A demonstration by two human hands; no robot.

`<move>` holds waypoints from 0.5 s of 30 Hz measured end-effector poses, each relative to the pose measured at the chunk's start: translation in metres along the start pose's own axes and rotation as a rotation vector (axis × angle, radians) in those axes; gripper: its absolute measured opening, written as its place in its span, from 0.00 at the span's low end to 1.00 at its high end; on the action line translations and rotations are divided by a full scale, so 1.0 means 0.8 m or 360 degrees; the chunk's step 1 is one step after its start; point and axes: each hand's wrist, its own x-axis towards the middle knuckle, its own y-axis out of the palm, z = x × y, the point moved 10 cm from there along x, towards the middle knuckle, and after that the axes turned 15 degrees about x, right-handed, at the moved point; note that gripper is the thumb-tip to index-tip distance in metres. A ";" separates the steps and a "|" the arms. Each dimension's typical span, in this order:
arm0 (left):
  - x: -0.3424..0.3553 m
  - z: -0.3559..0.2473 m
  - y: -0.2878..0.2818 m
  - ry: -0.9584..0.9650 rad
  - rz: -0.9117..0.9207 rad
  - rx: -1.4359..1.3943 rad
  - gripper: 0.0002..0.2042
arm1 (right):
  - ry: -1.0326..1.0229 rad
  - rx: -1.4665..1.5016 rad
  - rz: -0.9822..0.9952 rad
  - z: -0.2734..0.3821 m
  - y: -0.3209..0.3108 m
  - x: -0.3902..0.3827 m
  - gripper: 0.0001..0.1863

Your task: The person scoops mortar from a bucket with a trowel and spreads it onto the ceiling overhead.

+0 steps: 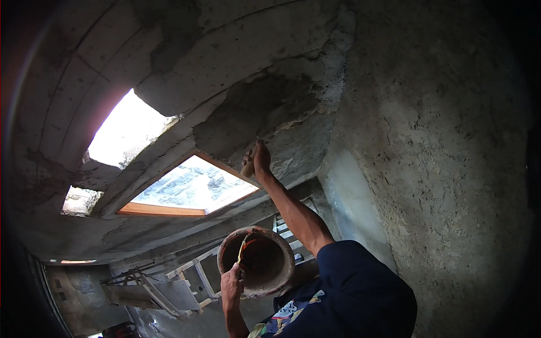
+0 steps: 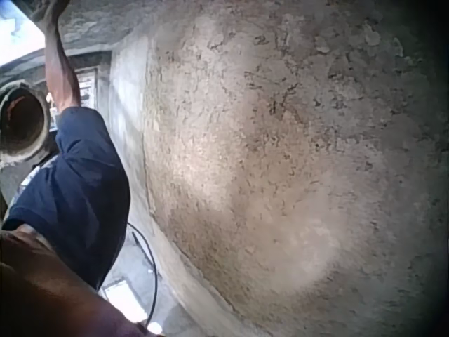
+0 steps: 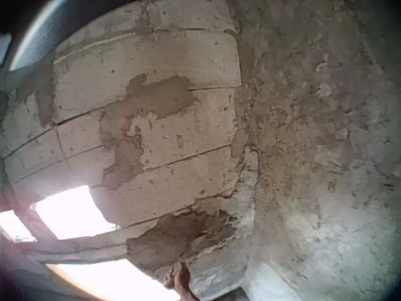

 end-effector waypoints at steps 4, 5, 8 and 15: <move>0.001 -0.005 0.001 0.0083 0.0016 0.0045 0.21 | -0.0032 -0.0140 -0.0028 0.012 -0.020 -0.019 0.18; 0.001 -0.004 0.002 0.0081 0.0016 0.0037 0.21 | -0.0007 -0.0138 -0.0076 0.013 -0.026 -0.020 0.18; -0.001 -0.003 0.004 0.0091 0.0038 0.0005 0.20 | -0.0085 -0.0046 -0.0100 0.027 -0.021 -0.003 0.18; -0.003 -0.004 0.005 0.0153 0.0022 0.0048 0.19 | -0.0007 -0.0037 -0.0036 0.030 0.020 -0.011 0.18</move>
